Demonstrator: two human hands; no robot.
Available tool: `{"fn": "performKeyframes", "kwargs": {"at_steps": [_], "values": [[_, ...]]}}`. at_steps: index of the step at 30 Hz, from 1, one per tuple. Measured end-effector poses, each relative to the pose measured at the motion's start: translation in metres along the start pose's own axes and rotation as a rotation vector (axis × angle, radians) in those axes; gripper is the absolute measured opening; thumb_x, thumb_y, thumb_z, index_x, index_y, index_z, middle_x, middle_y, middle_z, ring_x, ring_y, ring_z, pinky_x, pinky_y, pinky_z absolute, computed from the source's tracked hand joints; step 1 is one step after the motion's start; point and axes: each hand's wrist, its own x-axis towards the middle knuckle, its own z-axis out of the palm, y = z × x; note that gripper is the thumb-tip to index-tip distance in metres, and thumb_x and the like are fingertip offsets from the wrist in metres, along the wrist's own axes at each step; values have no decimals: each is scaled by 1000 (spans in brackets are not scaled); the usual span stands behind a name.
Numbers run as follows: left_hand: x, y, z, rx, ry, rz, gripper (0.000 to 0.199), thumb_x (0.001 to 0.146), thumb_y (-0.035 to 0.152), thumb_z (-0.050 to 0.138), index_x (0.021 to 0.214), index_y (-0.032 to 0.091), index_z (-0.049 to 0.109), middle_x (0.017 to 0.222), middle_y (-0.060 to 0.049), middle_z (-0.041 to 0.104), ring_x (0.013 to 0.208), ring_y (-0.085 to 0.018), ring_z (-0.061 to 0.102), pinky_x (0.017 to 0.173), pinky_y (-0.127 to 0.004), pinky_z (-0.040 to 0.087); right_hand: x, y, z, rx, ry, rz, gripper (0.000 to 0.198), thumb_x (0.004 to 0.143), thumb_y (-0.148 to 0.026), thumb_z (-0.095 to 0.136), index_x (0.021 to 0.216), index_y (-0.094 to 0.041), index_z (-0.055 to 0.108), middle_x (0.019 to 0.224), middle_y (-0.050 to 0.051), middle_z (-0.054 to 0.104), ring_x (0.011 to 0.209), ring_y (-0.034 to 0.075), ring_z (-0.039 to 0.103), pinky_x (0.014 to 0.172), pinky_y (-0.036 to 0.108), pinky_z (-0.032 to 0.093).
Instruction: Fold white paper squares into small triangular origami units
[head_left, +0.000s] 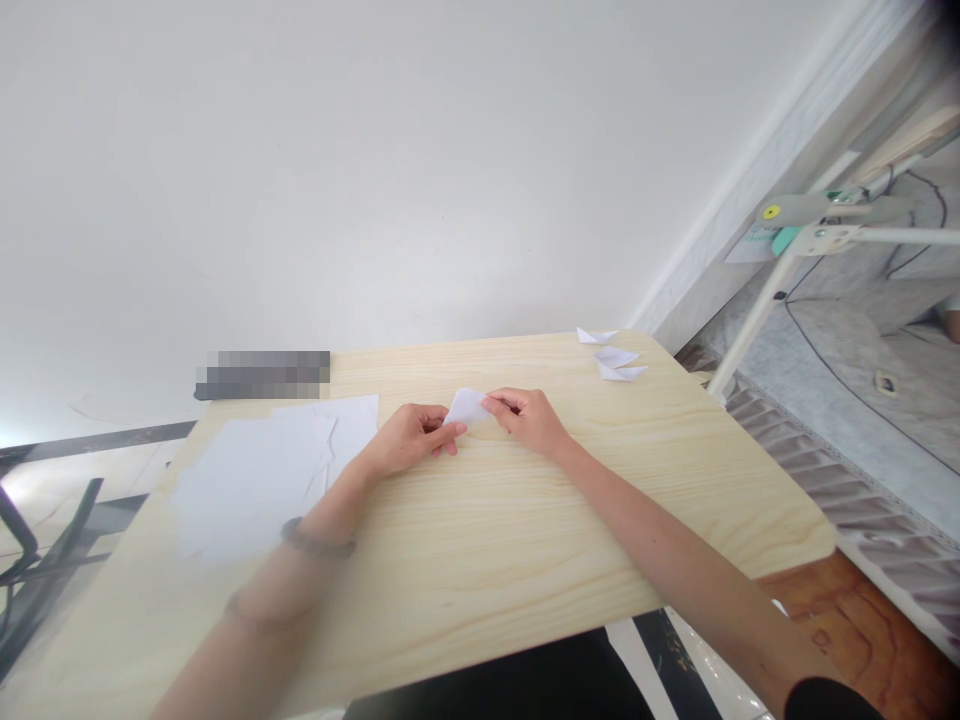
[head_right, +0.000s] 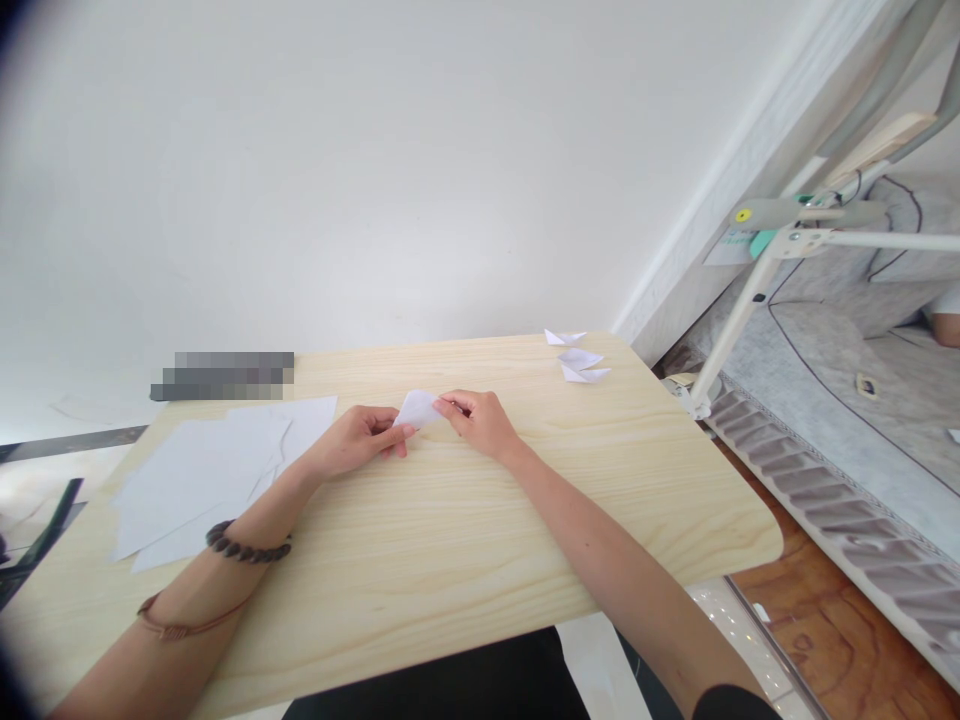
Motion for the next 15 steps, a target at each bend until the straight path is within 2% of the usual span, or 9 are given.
{"fn": "performKeyframes", "kwargs": {"at_steps": [8, 13, 15], "values": [[1, 1, -1, 72, 28, 7, 45, 83, 46, 36, 63, 14, 60, 50, 0, 54, 43, -8, 42, 45, -19, 32, 0, -4, -1, -48, -14, -63, 38, 84, -41, 37, 60, -17, 55, 47, -3, 43, 45, 8, 39, 49, 21, 32], [1, 3, 1, 77, 57, -2, 46, 82, 47, 37, 60, 13, 59, 48, 0, 53, 41, -7, 38, 43, -19, 31, 0, -2, -1, -8, -20, -27, 36, 82, -42, 39, 68, -16, 59, 47, -3, 44, 44, 8, 38, 47, 21, 31], [1, 2, 3, 58, 79, 15, 44, 82, 47, 38, 64, 13, 60, 53, 0, 56, 44, -8, 42, 45, -19, 33, 0, -1, -1, 20, -24, 8, 35, 81, -42, 40, 74, -16, 61, 48, -4, 43, 44, 8, 38, 45, 20, 30]]}}
